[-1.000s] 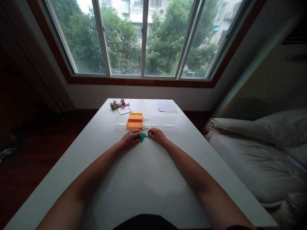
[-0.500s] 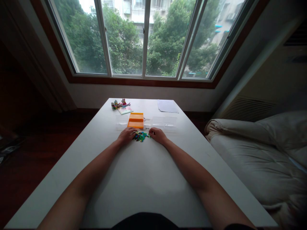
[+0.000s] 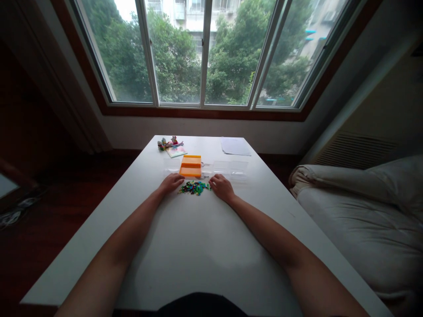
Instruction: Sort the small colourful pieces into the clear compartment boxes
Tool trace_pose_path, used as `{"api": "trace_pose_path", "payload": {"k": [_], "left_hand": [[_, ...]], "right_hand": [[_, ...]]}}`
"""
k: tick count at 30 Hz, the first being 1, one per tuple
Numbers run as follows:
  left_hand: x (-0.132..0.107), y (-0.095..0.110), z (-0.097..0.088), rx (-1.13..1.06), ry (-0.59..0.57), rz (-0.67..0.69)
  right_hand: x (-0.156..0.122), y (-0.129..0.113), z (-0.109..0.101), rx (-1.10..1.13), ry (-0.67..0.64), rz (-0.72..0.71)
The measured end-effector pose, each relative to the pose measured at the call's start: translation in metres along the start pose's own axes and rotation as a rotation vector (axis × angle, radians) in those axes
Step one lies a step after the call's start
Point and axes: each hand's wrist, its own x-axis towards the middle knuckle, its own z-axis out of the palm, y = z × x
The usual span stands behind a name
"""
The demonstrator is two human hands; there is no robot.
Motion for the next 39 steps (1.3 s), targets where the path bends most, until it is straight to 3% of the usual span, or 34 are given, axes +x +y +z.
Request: {"api": "trace_pose_path", "payload": {"k": [7,14,23,32,39], "left_hand": [[-0.005,0.014,0.007,0.181,-0.051,0.074],[-0.010,0.032,0.013,0.314,-0.083,0.116],[-0.008,0.037,0.029,0.294,-0.116,0.052],[-0.009,0.050,0.033,0.217,-0.217,0.126],[-0.011,0.053,0.024,0.194,-0.195,0.143]], "right_hand": [[-0.001,-0.005,-0.002,-0.016,-0.060,-0.044],[-0.013,0.007,-0.003,0.183,-0.122,-0.054],[-0.026,0.008,-0.003,0.068,-0.236,-0.109],[-0.027,0.005,-0.003,0.001,-0.405,-0.096],[-0.027,0.005,-0.006,0.010,-0.421,-0.105]]}}
